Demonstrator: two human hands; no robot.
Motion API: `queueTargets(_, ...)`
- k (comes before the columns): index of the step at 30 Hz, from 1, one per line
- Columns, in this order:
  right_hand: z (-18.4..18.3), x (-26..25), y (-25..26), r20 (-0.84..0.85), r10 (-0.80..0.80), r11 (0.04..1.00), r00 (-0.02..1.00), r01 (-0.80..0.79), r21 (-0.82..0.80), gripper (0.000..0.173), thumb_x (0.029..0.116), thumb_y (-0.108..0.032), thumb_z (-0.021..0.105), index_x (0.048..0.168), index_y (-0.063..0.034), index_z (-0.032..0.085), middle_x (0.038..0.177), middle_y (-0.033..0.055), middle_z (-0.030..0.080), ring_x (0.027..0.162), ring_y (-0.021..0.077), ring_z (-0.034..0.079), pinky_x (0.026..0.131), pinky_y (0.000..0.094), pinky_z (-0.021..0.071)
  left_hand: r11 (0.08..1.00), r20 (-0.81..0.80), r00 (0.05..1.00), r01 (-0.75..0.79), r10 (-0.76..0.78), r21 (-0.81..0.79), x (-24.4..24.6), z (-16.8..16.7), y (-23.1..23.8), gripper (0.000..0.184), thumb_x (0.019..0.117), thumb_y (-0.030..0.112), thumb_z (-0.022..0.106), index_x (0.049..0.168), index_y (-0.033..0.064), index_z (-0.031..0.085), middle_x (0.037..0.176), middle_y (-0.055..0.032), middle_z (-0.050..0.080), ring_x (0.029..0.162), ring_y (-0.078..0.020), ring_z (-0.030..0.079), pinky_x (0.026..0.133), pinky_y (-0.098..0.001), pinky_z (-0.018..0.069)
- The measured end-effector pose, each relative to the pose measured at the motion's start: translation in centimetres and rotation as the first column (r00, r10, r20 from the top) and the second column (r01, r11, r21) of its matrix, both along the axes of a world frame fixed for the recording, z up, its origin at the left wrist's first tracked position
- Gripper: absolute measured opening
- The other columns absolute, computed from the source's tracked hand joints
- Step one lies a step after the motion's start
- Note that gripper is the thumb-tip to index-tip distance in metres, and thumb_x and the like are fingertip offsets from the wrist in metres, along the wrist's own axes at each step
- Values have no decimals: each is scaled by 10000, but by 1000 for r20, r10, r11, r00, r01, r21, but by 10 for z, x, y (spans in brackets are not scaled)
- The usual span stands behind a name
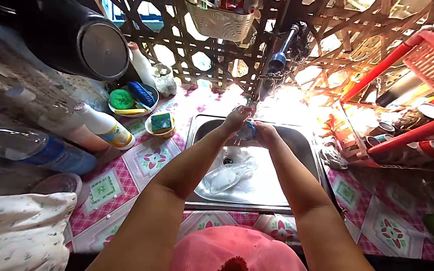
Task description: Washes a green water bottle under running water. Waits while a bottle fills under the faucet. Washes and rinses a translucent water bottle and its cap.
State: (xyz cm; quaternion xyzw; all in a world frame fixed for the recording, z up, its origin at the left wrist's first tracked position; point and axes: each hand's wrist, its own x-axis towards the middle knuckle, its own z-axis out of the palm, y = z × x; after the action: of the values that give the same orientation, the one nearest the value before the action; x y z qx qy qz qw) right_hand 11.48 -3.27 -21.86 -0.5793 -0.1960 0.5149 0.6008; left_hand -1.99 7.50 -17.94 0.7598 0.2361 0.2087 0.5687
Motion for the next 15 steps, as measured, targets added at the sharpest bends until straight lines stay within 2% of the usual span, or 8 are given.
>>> queueTargets(1, -1, -2, 4, -2, -12, 1000, 1000, 12, 1, 232, 1052, -164, 460, 1149, -13, 607, 1005, 120, 692, 897, 225, 677, 790, 428, 579, 998, -21, 999, -27, 26, -53, -6, -6, 4, 362, 1087, 202, 459, 1373, 7, 565, 1428, -195, 548, 1318, -281, 522, 1108, -475, 411)
queueTargets(3, 1, -9, 8, -28, -53, 999, 998, 52, -13, 259, 1055, -190, 455, 1172, -16, 607, 1027, 118, 679, 914, 228, 660, 798, 431, 564, 975, -62, 996, -82, 70, -205, -14, -18, 8, 410, 1105, 259, 420, 1422, 17, 512, 1425, -196, 547, 1278, -282, 543, 1040, -472, 452)
queueTargets(6, 7, -16, 11, -188, -154, 988, 970, 148, -44, 294, 1050, -234, 419, 1182, -32, 587, 1044, 143, 685, 921, 266, 678, 785, 468, 576, 855, -112, 988, -152, 110, -496, -20, -30, 4, 474, 1103, 385, 406, 1471, 91, 456, 1339, -167, 602, 1129, -266, 627, 912, -452, 534)
queueTargets(8, 9, -18, 10, -254, -193, 981, 948, 185, -57, 328, 1052, -272, 379, 1190, -53, 579, 1054, 140, 677, 926, 266, 673, 782, 474, 570, 770, -124, 986, -166, 113, -616, -21, -35, -4, 468, 1100, 420, 398, 1447, 121, 491, 1260, -138, 647, 1030, -239, 661, 858, -425, 548)
queueTargets(10, 6, -17, 6, -247, -225, 974, 943, 211, -80, 349, 1047, -300, 351, 1178, -67, 575, 1034, 130, 674, 899, 258, 671, 752, 464, 569, 725, -104, 990, -141, 96, -674, -20, -41, -10, 459, 1093, 432, 409, 1415, 126, 526, 1188, -126, 666, 967, -225, 673, 825, -405, 561)
queueTargets(12, 0, -13, 2, -239, -241, 970, 941, 221, -105, 349, 1037, -310, 359, 1173, -76, 579, 1035, 130, 674, 887, 260, 668, 731, 463, 564, 693, -82, 992, -124, 94, -710, -18, -45, -17, 423, 1082, 416, 445, 1382, 134, 539, 1099, -108, 676, 857, -194, 667, 733, -354, 563)
queueTargets(13, -1, -12, 2, -233, -252, 966, 939, 230, -116, 343, 1033, -313, 368, 1153, -79, 588, 1012, 125, 678, 862, 253, 668, 705, 451, 560, 670, -62, 993, -113, 101, -733, -17, -46, -18, 404, 1079, 382, 468, 1390, 132, 533, 1101, -114, 680, 854, -201, 676, 727, -353, 573)
queueTargets(15, 0, -12, 0, -247, -260, 964, 934, 236, -122, 331, 1026, -299, 412, 1173, -64, 594, 1036, 145, 685, 899, 275, 681, 748, 478, 575, 643, -18, 993, -88, 114, -761, -16, -47, -20, 387, 1087, 308, 469, 1431, 132, 495, 1169, -118, 667, 947, -213, 679, 802, -378, 573)
